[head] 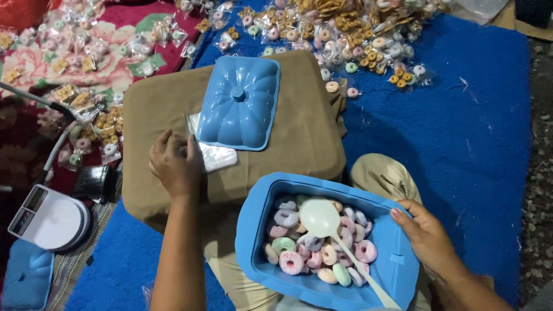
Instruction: The person scoops colorful ring-shaped candies from a blue container using a white plastic spoon and places them into small clear plastic bags. They seal each bag and set it aside on a brown cushion. The process is repeated for several bags.
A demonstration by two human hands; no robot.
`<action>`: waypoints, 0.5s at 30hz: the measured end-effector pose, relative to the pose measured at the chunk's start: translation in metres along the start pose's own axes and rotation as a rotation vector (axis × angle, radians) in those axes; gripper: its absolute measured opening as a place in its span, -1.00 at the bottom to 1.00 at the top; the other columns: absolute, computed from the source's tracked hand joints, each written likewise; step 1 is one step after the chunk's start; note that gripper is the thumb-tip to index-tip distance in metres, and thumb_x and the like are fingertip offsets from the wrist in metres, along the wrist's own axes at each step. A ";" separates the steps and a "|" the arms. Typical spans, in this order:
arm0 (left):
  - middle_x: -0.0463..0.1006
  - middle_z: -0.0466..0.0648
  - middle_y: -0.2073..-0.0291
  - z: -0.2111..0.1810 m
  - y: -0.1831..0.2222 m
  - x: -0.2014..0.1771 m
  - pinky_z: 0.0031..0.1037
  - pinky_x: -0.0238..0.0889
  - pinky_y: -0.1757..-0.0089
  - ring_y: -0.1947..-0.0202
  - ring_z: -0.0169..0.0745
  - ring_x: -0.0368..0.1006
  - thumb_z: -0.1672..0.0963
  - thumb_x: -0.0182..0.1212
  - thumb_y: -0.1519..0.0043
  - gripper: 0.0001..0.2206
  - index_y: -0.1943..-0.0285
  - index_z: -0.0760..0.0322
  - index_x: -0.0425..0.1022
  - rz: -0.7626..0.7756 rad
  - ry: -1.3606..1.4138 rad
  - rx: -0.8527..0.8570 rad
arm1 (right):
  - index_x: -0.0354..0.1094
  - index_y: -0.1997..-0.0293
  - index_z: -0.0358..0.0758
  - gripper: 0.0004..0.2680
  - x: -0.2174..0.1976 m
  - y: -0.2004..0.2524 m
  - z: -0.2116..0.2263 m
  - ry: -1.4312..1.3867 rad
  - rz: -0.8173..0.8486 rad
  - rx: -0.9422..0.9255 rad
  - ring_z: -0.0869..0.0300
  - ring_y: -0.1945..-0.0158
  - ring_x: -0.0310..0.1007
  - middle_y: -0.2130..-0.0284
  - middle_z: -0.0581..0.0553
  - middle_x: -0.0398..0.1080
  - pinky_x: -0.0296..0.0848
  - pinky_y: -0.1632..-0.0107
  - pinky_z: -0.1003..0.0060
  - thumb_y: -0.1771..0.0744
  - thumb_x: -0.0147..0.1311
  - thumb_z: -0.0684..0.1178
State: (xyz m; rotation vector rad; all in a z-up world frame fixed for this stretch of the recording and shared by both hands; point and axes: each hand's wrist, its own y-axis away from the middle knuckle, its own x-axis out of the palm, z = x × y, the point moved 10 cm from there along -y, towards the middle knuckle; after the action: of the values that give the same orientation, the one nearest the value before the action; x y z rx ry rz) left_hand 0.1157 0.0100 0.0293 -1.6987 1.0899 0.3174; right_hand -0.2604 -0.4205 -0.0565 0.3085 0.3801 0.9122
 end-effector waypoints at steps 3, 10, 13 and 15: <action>0.64 0.03 -0.07 -0.009 0.001 -0.011 0.17 0.25 0.14 -0.05 0.19 0.47 0.10 0.41 -0.21 -0.86 0.40 0.16 0.63 -0.104 -0.031 0.090 | 0.47 0.12 -0.28 -0.86 -0.010 0.001 -0.003 -0.006 -0.009 -0.057 0.21 0.49 0.30 0.46 -0.12 0.39 0.29 0.44 0.30 -0.39 0.10 -0.03; 0.65 -0.01 -0.09 -0.016 0.009 -0.032 0.09 0.26 0.10 -0.06 0.11 0.48 0.13 0.32 -0.25 -0.83 0.41 0.19 0.54 -0.112 -0.053 0.101 | 0.46 0.17 -0.25 -0.86 0.021 -0.002 -0.010 -0.045 0.099 0.015 0.20 0.59 0.31 0.59 -0.11 0.37 0.30 0.52 0.29 -0.38 0.12 0.00; 0.65 -0.05 -0.10 -0.013 0.014 -0.040 0.04 0.26 0.08 0.00 0.12 0.49 0.12 0.24 -0.37 -0.77 0.37 0.27 0.51 -0.018 -0.008 0.082 | 0.45 0.16 -0.23 -0.87 0.029 -0.005 -0.012 -0.040 0.096 0.078 0.15 0.57 0.34 0.56 -0.16 0.40 0.34 0.49 0.25 -0.38 0.12 0.00; 0.66 -0.06 -0.02 -0.009 0.017 -0.040 0.00 0.26 0.11 0.08 0.12 0.49 0.11 0.21 -0.40 -0.80 0.30 0.25 0.54 0.020 -0.005 0.070 | 0.45 0.16 -0.24 -0.87 0.034 -0.007 -0.004 -0.034 0.116 0.071 0.15 0.59 0.34 0.58 -0.16 0.41 0.33 0.51 0.26 -0.38 0.12 -0.01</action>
State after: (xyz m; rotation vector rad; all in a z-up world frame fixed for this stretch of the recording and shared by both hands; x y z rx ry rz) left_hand 0.0773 0.0221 0.0489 -1.6248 1.1031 0.2927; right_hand -0.2387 -0.3964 -0.0695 0.4144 0.3664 1.0076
